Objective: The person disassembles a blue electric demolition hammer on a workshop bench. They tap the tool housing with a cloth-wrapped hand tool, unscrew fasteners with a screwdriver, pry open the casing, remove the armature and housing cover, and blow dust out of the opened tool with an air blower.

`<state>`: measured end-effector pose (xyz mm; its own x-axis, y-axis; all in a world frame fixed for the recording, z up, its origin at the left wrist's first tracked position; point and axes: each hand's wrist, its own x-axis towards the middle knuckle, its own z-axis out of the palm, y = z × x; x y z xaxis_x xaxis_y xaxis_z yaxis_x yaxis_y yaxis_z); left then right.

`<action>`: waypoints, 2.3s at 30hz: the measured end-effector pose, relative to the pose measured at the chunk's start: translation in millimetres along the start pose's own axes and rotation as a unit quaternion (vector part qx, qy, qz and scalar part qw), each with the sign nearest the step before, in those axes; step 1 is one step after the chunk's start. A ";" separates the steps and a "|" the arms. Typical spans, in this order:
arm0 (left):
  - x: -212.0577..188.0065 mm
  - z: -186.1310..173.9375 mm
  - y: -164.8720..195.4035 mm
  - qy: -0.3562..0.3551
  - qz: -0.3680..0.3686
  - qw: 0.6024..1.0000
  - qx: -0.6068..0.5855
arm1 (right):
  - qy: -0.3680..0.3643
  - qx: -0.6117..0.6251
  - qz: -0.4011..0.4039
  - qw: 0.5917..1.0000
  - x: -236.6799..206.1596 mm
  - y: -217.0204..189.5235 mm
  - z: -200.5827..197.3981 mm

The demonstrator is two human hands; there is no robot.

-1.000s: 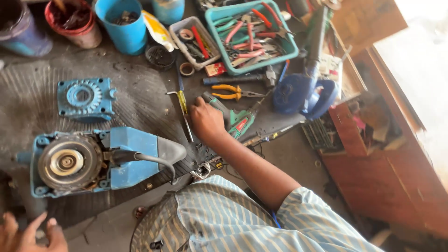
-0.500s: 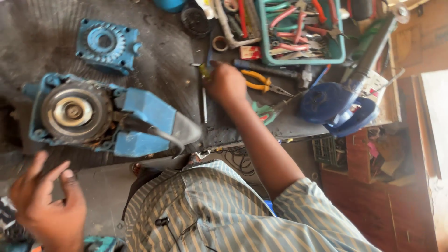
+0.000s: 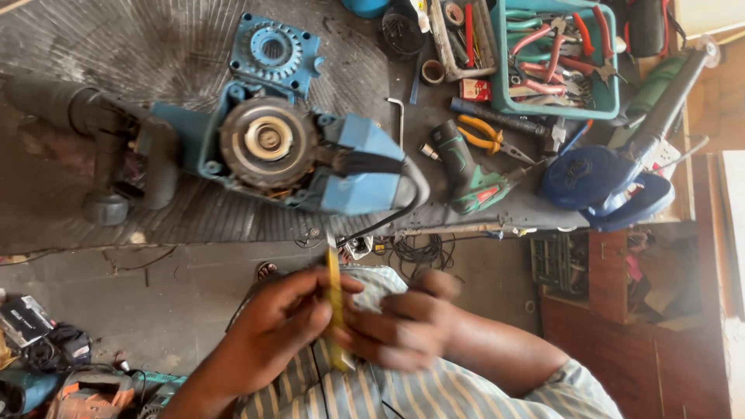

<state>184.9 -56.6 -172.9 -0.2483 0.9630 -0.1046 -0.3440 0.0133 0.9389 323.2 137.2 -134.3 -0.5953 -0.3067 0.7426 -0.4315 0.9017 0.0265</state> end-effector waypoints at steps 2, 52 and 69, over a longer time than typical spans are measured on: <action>2.9 -3.6 2.5 0.056 -0.083 0.995 -0.016 | 0.006 -0.015 0.049 0.999 21.4 -7.8 20.9; 59.1 14.3 -37.2 0.179 0.058 0.977 -0.101 | 0.057 -0.007 0.492 0.869 -2.3 54.8 36.8; 38.8 -18.5 -37.9 0.136 0.001 0.984 -0.115 | 0.089 -0.028 0.490 0.867 -4.2 49.7 45.2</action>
<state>171.5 -24.8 -218.7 -0.4716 0.8551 -0.2155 -0.5311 -0.0803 0.8435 273.7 169.6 -166.3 -0.5411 0.6628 0.5177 0.2600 0.7172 -0.6465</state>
